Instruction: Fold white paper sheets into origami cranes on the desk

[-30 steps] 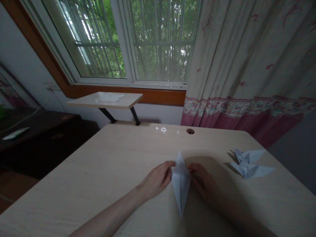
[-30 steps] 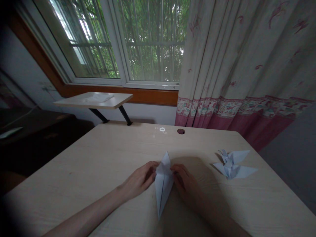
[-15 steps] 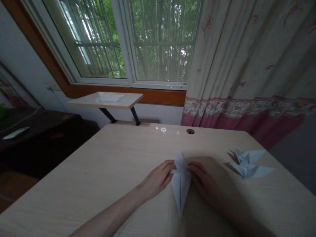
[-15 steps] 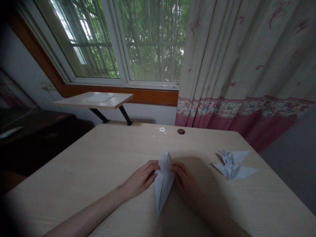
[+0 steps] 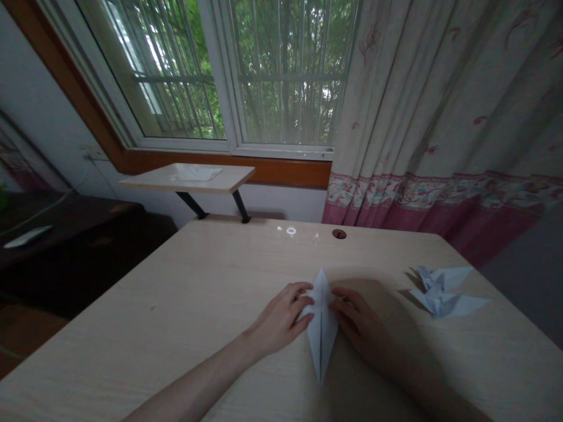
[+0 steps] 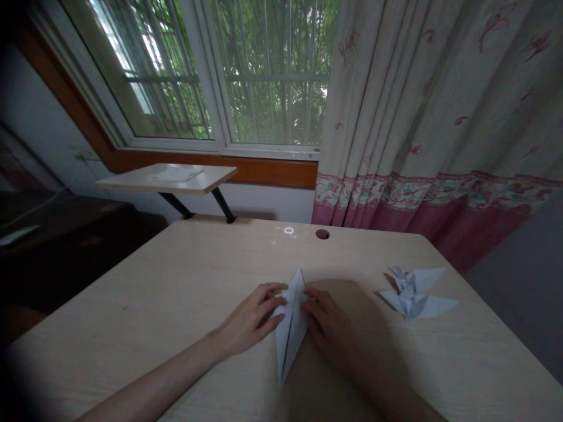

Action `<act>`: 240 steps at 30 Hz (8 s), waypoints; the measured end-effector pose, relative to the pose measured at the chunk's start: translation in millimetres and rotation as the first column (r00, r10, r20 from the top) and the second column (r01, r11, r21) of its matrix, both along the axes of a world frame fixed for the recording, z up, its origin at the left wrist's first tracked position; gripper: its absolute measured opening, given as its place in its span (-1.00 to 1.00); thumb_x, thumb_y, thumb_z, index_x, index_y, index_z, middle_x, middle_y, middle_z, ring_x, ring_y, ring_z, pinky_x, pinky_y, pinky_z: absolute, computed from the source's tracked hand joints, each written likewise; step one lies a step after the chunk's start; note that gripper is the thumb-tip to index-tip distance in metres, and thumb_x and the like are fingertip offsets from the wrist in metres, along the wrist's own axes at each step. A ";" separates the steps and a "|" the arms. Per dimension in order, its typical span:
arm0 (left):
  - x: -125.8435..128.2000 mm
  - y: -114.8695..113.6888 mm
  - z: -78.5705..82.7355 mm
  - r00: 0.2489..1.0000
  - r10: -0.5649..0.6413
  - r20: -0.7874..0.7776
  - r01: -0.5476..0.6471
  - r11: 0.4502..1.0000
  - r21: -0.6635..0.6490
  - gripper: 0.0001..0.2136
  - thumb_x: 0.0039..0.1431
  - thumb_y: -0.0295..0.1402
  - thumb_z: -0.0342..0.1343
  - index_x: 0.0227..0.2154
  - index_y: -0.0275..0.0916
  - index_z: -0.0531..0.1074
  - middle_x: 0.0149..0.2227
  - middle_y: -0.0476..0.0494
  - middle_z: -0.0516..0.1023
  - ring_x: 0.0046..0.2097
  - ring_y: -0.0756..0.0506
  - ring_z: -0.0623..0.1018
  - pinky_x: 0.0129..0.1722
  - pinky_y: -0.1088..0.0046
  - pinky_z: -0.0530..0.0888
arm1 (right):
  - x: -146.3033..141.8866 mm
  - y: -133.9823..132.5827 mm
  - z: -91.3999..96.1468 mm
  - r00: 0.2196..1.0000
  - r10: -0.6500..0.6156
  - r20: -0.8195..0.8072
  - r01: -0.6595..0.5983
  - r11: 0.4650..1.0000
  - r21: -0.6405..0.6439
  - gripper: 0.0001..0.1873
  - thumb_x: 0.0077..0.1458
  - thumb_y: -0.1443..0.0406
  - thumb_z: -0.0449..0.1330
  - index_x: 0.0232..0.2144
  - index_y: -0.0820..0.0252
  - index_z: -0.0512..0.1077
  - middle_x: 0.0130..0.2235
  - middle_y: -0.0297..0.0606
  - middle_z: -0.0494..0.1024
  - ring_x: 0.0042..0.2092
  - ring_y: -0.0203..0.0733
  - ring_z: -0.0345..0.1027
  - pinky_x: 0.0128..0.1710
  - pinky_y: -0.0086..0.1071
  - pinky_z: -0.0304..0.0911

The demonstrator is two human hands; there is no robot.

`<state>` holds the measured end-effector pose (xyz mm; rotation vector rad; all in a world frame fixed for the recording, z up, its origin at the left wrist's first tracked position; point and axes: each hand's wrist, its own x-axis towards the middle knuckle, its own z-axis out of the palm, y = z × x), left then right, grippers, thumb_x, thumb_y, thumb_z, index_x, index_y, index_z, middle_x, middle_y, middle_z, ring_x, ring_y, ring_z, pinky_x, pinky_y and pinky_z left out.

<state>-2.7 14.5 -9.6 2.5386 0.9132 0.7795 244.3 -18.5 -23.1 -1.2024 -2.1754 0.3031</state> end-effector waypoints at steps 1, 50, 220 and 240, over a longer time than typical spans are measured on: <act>0.0 0.0 0.0 1.000 -0.003 -0.002 0.003 1.000 -0.002 -0.77 0.30 -0.40 0.10 0.00 -0.20 0.38 0.14 -0.26 0.33 0.15 -0.20 0.38 0.13 0.18 0.42 | 0.0 0.1 0.0 1.000 0.006 0.019 -0.006 1.000 0.004 -0.68 0.23 0.44 0.01 -0.08 0.11 0.47 0.06 -0.11 0.48 0.10 -0.07 0.37 0.09 -0.11 0.36; 0.2 -3.7 11.7 0.984 -0.076 -0.161 0.098 0.987 0.130 -0.76 0.27 -0.12 0.15 -0.12 -0.10 0.55 -0.06 -0.10 0.55 -0.01 -0.17 0.49 0.00 0.22 0.35 | -0.8 -0.8 -4.5 0.982 0.015 0.188 -0.047 0.985 0.168 -0.58 0.20 0.44 -0.01 0.03 0.16 0.48 0.08 -0.10 0.53 0.09 -0.04 0.41 0.07 -0.04 0.37; -2.5 2.4 -3.1 0.990 -0.082 -0.112 0.105 0.970 0.218 -0.67 0.29 -0.60 0.02 0.00 -0.11 0.46 -0.01 -0.12 0.52 0.00 -0.17 0.47 -0.02 0.23 0.40 | -6.1 -3.9 6.5 0.995 0.065 0.077 -0.068 0.996 0.049 -0.72 0.22 0.44 0.07 -0.07 0.21 0.48 -0.09 -0.09 0.54 -0.03 -0.05 0.39 0.02 -0.10 0.33; -1.7 2.3 -1.3 0.995 -0.098 -0.034 0.101 0.990 0.100 -0.75 0.36 -0.51 -0.08 -0.08 -0.21 0.47 -0.12 -0.17 0.54 -0.04 -0.12 0.51 -0.05 0.35 0.51 | -6.4 -5.8 14.5 0.991 0.128 0.048 -0.129 0.991 0.031 -0.73 0.23 0.41 0.07 -0.10 0.11 0.49 -0.09 -0.21 0.58 -0.04 -0.11 0.41 0.01 -0.15 0.35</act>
